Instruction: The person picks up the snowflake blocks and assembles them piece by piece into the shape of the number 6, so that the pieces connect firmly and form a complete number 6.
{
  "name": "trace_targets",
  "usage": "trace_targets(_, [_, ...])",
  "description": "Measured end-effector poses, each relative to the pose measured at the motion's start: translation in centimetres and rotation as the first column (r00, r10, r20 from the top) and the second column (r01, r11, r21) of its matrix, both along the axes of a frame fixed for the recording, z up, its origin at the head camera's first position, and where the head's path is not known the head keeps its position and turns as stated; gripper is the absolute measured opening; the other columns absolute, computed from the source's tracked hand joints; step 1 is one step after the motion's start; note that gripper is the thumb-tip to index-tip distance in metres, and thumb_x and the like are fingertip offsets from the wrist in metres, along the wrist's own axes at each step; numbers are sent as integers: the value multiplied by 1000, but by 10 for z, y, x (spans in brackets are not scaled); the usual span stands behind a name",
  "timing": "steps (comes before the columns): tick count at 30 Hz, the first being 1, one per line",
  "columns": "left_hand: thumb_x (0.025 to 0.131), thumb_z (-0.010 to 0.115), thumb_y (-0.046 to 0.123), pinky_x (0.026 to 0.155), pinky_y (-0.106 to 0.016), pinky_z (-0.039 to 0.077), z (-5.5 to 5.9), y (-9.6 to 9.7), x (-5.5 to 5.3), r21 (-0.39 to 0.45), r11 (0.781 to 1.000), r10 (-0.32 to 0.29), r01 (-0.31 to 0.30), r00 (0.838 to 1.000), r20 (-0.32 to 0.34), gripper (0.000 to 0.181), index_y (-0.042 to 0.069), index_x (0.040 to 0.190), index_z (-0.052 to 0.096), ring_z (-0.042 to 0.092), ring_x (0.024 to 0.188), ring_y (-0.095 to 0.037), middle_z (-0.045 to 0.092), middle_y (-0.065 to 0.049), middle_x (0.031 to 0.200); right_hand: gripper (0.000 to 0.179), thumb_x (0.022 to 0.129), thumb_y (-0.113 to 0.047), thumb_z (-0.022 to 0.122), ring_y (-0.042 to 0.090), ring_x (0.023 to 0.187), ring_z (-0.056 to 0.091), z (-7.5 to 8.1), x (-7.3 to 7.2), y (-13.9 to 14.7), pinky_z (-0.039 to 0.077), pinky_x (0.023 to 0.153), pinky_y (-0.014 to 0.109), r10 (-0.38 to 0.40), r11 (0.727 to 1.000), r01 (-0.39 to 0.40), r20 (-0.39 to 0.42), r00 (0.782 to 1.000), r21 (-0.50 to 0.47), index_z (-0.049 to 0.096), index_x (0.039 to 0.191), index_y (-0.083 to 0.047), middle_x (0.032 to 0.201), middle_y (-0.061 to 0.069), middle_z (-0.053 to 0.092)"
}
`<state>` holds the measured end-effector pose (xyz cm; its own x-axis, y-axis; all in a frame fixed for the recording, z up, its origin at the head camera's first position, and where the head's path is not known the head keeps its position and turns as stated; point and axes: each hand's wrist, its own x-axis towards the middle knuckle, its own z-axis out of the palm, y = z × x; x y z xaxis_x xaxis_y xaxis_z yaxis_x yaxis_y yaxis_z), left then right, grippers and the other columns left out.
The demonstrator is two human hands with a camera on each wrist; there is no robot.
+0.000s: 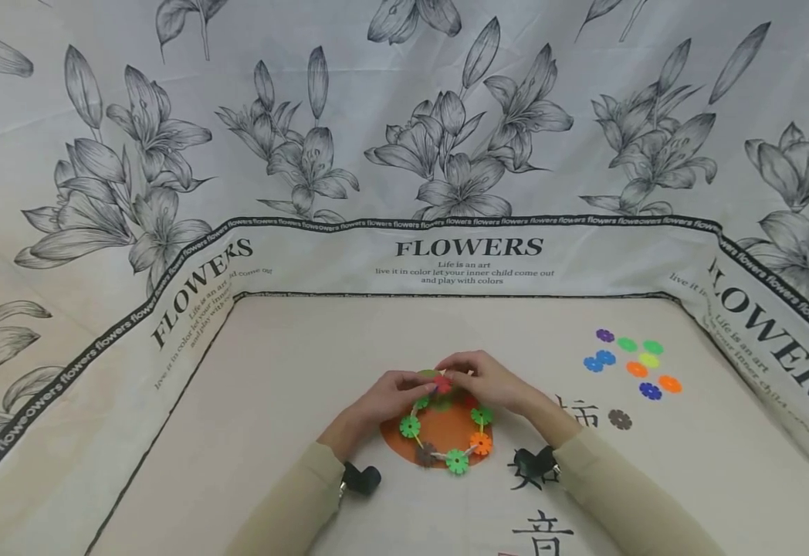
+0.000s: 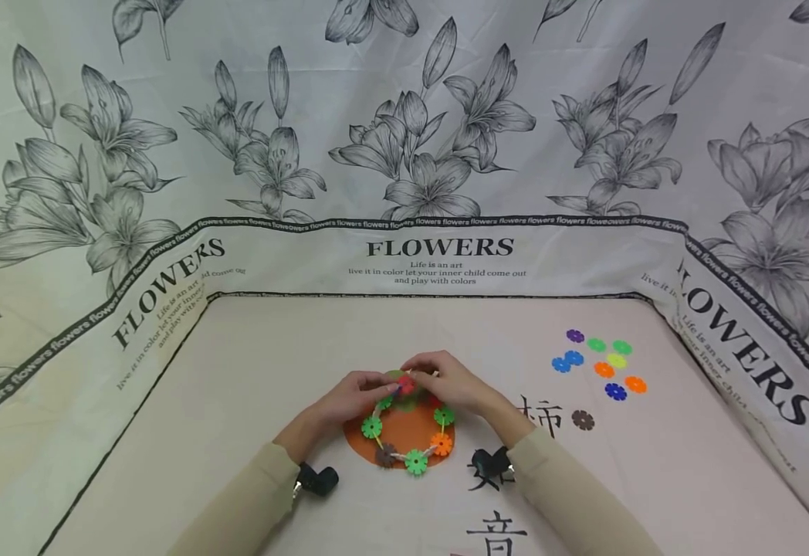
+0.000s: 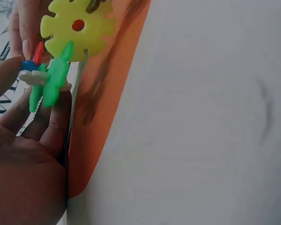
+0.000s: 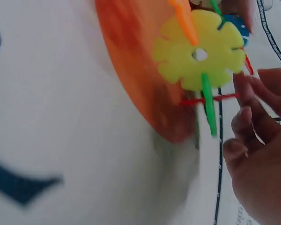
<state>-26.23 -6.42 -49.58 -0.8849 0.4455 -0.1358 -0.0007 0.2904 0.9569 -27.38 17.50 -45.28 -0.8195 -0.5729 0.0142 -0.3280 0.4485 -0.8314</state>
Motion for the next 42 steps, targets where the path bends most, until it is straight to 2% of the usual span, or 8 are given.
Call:
trace_targets(3, [98,68,42,107,-45,44,0,0,0,1,1000,27,-27,999,26,33,17,119,76,60,114,-16,71,3,118,27,104,-12,58,24,93,62,6,1,18,52,78,35,-102,992,110,-137,985,55,67,125,2,111,13,71])
trace_targets(6, [97,71,41,106,-45,46,-1,0,0,1,997,74,-74,996,55,35,15,119,75,59,115,-19,70,1,119,26,102,-11,60,22,92,62,11,0,48,51,75,32,-227,962,255,-240,944,92,67,124,3,111,17,71])
trace_targets(11, [96,72,39,108,-46,45,-1,-4,-1,17,995,95,-96,993,70,38,12,123,72,57,120,-22,68,-2,124,28,103,-12,58,25,92,58,16,1,110,48,74,33,-417,856,485,-318,852,176,65,126,3,112,18,69])
trace_targets(16, [97,70,39,110,-46,43,0,-9,-2,29,997,64,-67,993,98,41,11,127,69,56,121,-22,65,-3,128,34,101,-14,59,35,93,55,9,4,161,47,75,45,-502,741,611,-374,780,280,60,127,8,114,25,62])
trace_targets(21, [98,69,37,110,-45,43,0,-10,-1,40,997,59,-64,991,124,40,11,128,68,56,122,-21,64,-3,130,50,99,-22,62,50,110,54,-4,7,189,46,88,62,-546,682,633,-321,774,366,52,133,13,124,35,55])
trace_targets(31, [99,68,38,110,-44,44,1,-6,-4,60,992,99,-109,985,141,41,9,127,69,56,122,-23,65,-5,128,40,98,-20,64,46,100,60,-17,-1,202,50,82,56,-555,690,635,-308,772,347,58,123,10,114,33,61])
trace_targets(38, [98,70,37,110,-45,44,0,-5,-4,53,992,108,-115,986,131,40,8,126,69,56,121,-22,66,-4,126,54,98,-24,62,49,102,57,-15,0,204,49,81,57,-621,619,685,-293,727,385,47,133,15,119,36,54])
trace_targets(42, [97,71,38,109,-45,44,-1,-5,-3,49,992,110,-117,986,127,40,9,125,70,56,120,-22,66,-4,126,49,100,-23,61,47,101,58,-17,-1,209,50,82,56,-630,620,687,-282,724,378,51,128,16,117,36,56])
